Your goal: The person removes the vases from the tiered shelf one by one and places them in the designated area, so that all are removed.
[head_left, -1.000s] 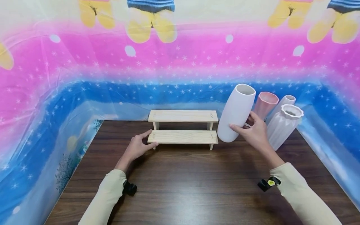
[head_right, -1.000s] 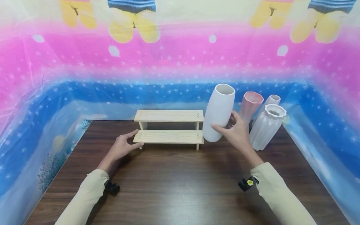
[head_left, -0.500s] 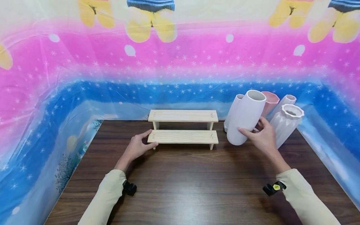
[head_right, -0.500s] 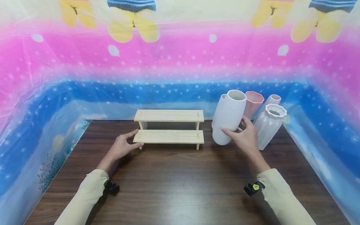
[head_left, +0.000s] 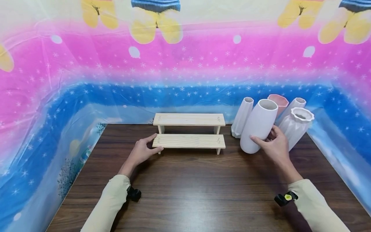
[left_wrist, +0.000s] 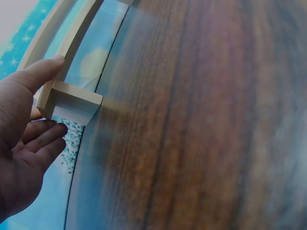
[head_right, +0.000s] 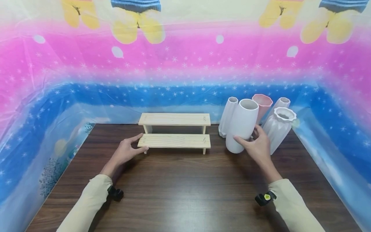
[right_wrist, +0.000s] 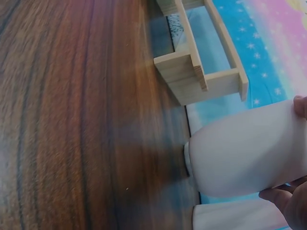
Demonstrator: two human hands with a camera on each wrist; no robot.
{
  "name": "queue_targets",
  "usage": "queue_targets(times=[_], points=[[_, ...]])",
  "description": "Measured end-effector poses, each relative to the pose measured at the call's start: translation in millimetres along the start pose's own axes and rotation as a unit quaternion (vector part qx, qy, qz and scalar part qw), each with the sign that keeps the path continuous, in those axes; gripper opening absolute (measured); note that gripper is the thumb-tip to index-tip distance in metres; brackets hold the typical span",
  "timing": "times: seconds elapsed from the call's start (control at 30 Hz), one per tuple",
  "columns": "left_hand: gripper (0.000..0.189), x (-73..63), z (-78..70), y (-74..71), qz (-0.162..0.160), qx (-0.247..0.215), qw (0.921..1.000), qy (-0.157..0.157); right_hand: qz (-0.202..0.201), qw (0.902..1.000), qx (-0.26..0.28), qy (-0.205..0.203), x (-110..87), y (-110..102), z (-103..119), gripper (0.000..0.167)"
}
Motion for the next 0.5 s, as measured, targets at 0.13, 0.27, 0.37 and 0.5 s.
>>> queue_targets(times=[0.13,0.27,0.37,0.5], points=[[0.083,-0.3,-0.7,-0.5,-0.003,0.007,1.0,0.001,-0.006,0.9999,-0.014,-0.008,0.2,-1.1,-5.3,0.088],[0.083,-0.1,-1.2,-0.5,-0.004,0.012,0.9999,0.002,-0.009,0.9995,-0.026,-0.014,0.0,-1.6,-9.7,0.089],[0.081,0.1,-0.7,-0.4,-0.004,0.009,1.0,0.002,-0.009,0.9994,-0.03,-0.016,-0.5,-1.5,-12.2,0.09],[0.081,-0.3,-0.5,-0.1,-0.001,0.007,1.0,0.002,-0.01,0.9992,-0.035,-0.013,-1.1,-1.4,-15.7,0.091]])
Point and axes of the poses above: each hand's wrist, its own x-axis towards the middle knuckle, its own y-axis out of the palm, z = x × y, the point moved 6 cm from there along x, towards the middle knuckle, and after that the axes turned 4 degrees about -z, right-handed, at the moved point
